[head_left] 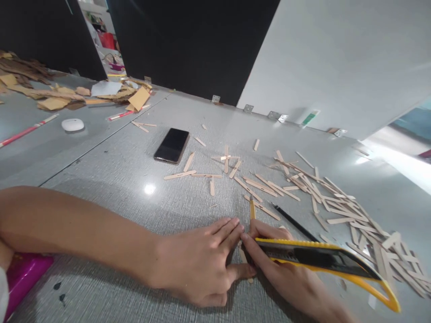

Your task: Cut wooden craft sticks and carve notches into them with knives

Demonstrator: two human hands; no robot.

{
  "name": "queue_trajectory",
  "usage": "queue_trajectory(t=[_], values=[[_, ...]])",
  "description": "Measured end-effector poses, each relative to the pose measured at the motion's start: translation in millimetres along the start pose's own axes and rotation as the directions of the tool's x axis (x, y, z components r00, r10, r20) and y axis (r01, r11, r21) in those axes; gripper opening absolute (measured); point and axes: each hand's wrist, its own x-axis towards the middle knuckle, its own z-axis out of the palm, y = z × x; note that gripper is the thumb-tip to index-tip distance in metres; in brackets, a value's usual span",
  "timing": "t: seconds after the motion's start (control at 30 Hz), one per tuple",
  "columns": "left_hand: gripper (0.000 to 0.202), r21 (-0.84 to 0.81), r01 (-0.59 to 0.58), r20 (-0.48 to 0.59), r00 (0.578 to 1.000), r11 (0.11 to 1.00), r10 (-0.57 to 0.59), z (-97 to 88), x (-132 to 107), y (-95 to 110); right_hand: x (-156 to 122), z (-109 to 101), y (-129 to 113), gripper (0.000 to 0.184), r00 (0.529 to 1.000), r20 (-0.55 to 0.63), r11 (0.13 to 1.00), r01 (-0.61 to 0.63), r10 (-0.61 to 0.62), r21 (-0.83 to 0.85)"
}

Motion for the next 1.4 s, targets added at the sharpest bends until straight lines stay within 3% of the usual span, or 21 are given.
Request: queue_trajectory(t=[0.23,0.4,0.5,0.57,0.67,0.73,0.8,0.9,1.0,1.13,1.23,1.4], values=[[0.058,-0.073,-0.009,-0.004,1.000,0.997,0.008,0.3,-1.0,-2.2,-0.9,-3.3,-1.8,0.025,0.993,0.119,0.999,0.014,-0.018,0.034],[0.054,-0.265,-0.008,-0.001,1.000,0.964,0.008,2.3,-3.8,-8.3,-2.0,-15.7,-9.8,0.009,0.991,0.044,0.989,0.122,-0.126,0.083],[0.057,-0.385,-0.015,-0.006,1.000,0.923,0.014,5.5,-6.4,-12.1,-0.2,-21.9,-13.8,0.019,0.987,0.055,0.982,0.144,-0.152,0.126],[0.056,-0.427,-0.008,-0.007,1.000,0.904,0.006,6.5,-7.7,-13.5,0.6,-23.9,-11.5,0.024,0.980,0.084,0.970,0.164,-0.181,0.181],[0.051,-0.434,-0.002,-0.026,1.000,0.901,-0.010,4.8,-8.0,-14.2,-3.9,-24.4,2.1,0.016,0.962,0.137,0.949,0.198,-0.236,0.244],[0.049,-0.419,-0.001,-0.039,0.999,0.908,-0.017,2.0,-6.9,-14.5,-11.8,-22.7,15.2,0.020,0.980,0.101,0.961,0.143,-0.170,0.235],[0.046,-0.404,0.003,-0.051,0.998,0.915,-0.026,-0.4,-5.0,-15.0,-21.0,-19.0,26.3,0.034,0.997,-0.038,0.972,0.076,-0.069,0.221],[0.043,-0.387,-0.012,-0.089,0.996,0.922,-0.025,-0.9,-2.7,-15.6,-28.4,-12.0,30.0,0.030,0.994,-0.095,0.945,-0.013,0.046,0.325],[0.045,-0.382,-0.032,-0.121,0.993,0.924,-0.015,2.2,-3.6,-15.3,-26.4,-10.1,18.2,0.035,0.970,-0.009,0.849,-0.208,0.243,0.486],[0.047,-0.392,0.000,-0.104,0.994,0.920,-0.045,4.5,-7.3,-13.1,-23.0,-16.9,2.0,0.037,0.899,0.082,0.756,-0.409,0.430,0.511],[0.048,-0.391,0.037,-0.075,0.995,0.920,-0.072,1.1,-7.2,-10.9,-21.2,-18.7,-2.9,0.037,0.868,0.177,0.690,-0.478,0.463,0.544],[0.052,-0.357,0.076,0.035,0.997,0.931,-0.068,-6.3,-3.0,-8.3,-16.4,-14.5,-7.2,0.034,0.865,0.244,0.620,-0.487,0.438,0.615]])
